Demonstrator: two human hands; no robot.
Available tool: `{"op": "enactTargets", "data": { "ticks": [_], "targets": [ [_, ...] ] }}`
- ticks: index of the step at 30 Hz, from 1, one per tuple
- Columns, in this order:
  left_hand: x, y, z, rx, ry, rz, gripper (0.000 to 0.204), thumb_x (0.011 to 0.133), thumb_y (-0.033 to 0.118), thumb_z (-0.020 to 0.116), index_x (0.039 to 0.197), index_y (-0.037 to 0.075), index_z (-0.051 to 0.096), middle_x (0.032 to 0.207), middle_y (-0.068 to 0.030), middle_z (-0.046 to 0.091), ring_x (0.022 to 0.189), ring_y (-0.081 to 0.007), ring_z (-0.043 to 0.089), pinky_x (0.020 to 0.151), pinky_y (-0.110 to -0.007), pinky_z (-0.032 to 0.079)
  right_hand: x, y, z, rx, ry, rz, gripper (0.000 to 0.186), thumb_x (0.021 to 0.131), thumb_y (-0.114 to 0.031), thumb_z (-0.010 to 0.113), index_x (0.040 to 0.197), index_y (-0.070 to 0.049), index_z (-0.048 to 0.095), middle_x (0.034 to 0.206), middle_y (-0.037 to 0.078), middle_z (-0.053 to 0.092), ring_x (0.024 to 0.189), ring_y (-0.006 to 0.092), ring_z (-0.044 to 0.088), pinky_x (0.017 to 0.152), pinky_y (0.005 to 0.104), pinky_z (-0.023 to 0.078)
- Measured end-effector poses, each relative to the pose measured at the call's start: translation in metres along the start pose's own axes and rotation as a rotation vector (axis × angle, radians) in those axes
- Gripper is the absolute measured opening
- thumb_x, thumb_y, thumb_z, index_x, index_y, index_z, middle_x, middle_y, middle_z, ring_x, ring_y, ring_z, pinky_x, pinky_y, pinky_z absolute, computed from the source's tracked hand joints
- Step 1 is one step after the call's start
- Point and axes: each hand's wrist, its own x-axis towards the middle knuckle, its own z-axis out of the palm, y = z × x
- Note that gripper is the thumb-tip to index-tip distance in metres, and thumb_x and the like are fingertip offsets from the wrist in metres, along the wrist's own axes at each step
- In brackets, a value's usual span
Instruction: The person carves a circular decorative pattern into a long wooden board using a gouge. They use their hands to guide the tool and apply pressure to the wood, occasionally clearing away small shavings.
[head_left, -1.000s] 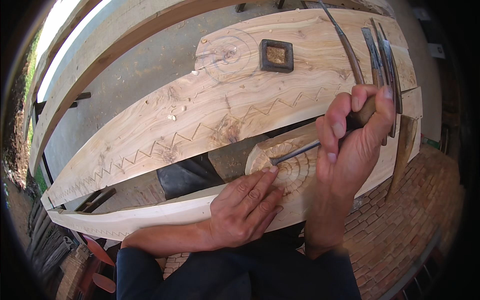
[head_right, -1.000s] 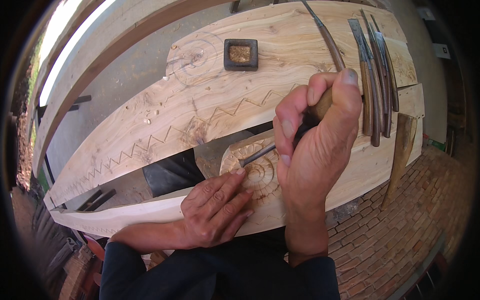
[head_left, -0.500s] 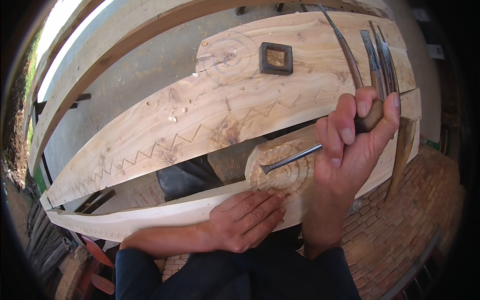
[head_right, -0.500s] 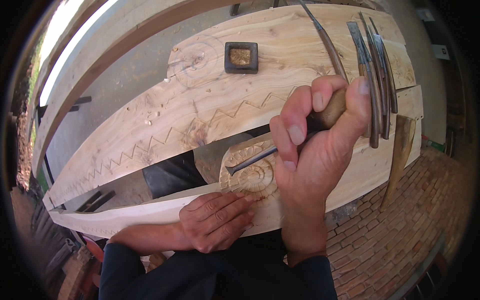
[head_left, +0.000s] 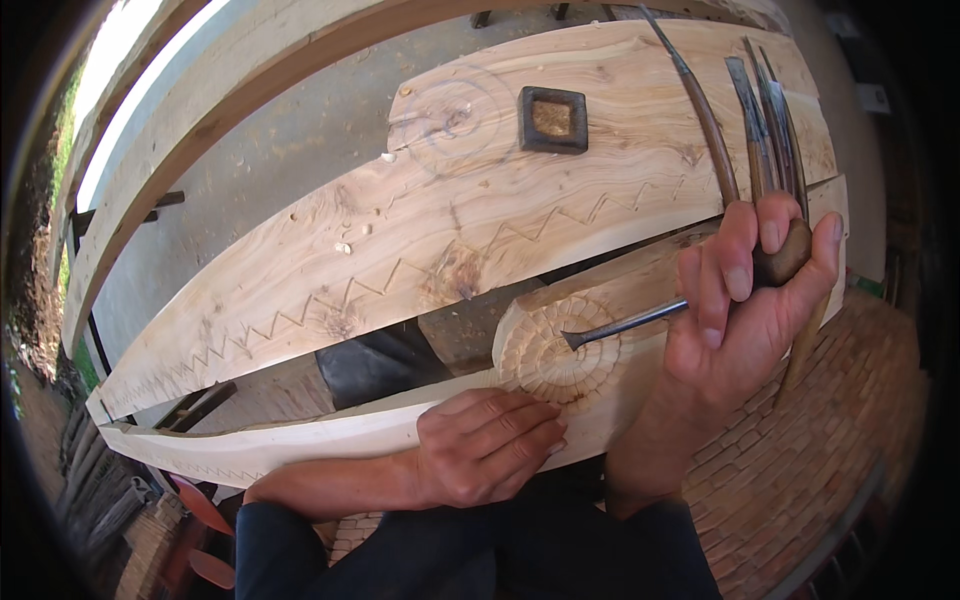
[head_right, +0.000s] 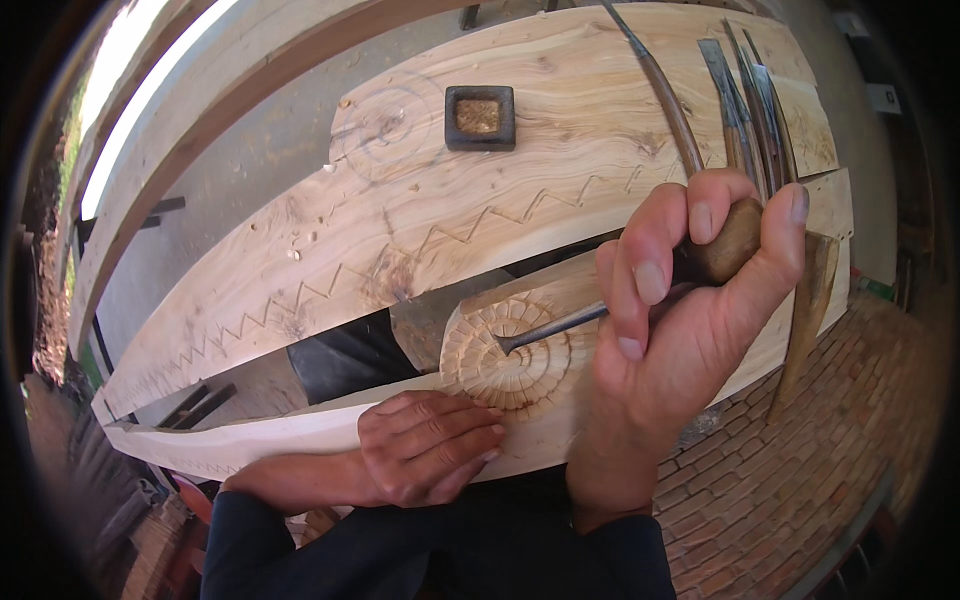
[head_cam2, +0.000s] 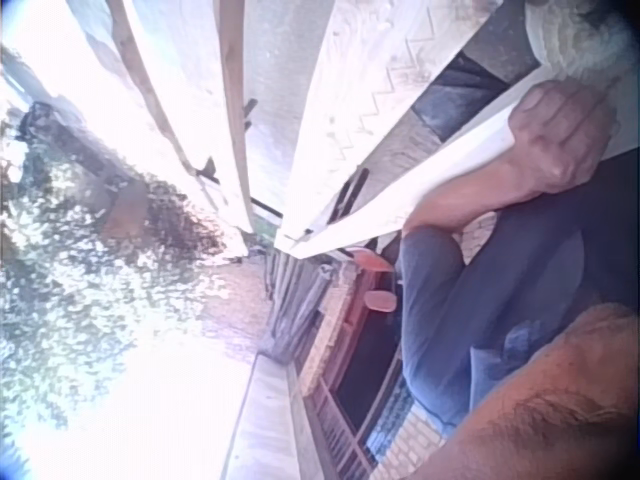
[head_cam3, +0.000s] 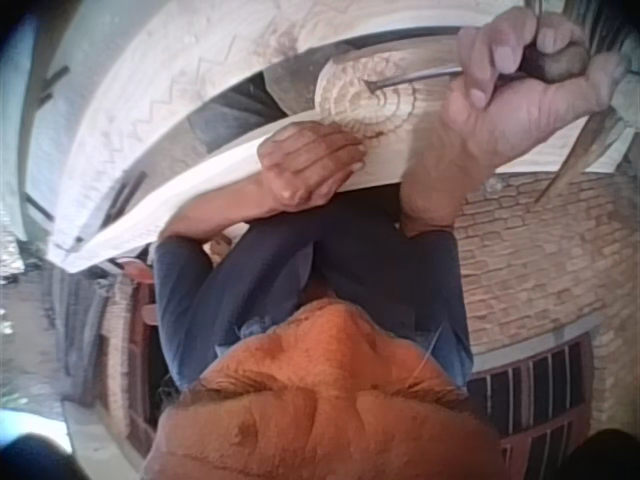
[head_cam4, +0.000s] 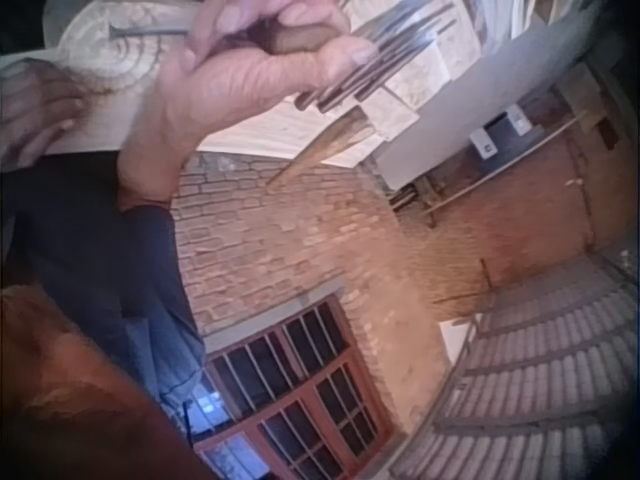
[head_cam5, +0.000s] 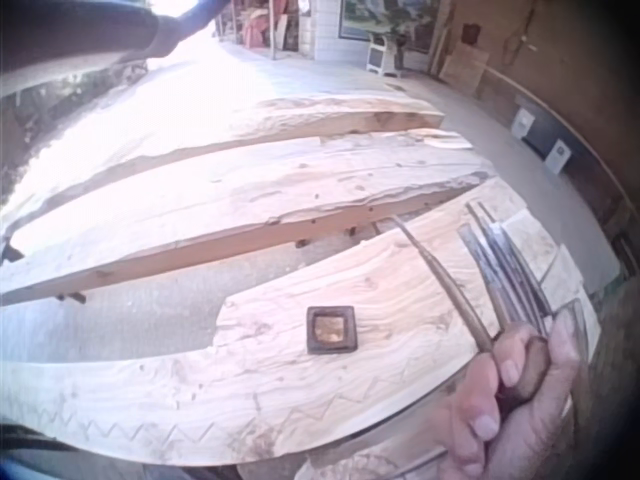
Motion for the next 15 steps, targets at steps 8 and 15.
{"op": "enactTargets", "data": {
  "ticks": [8,15],
  "targets": [
    [-0.001,0.004,-0.006,-0.205,0.082,-0.334,0.031,0.088,0.008,0.087,0.116,-0.001,0.078,0.101,-0.0159,0.081,0.091,-0.026,0.08,0.078,-0.033,0.064,-0.043,0.003,0.024,-0.575,-0.448,-0.242,0.051,0.104,-0.053,0.065,0.083,-0.009,0.05,0.061,0.003,0.046,0.043,0.0123,0.041,0.042,0.0275,0.034],
    [0.006,-0.004,-0.015,-0.239,0.153,-0.344,0.028,0.095,0.011,0.081,0.117,-0.005,0.076,0.103,-0.0225,0.081,0.096,-0.0266,0.082,0.088,-0.034,0.065,-0.129,0.05,0.059,-0.769,-1.062,-0.607,0.05,0.098,-0.044,0.076,0.072,-0.008,0.053,0.061,0.006,0.051,0.048,0.0183,0.057,0.048,0.0336,0.047]
  ]
}}
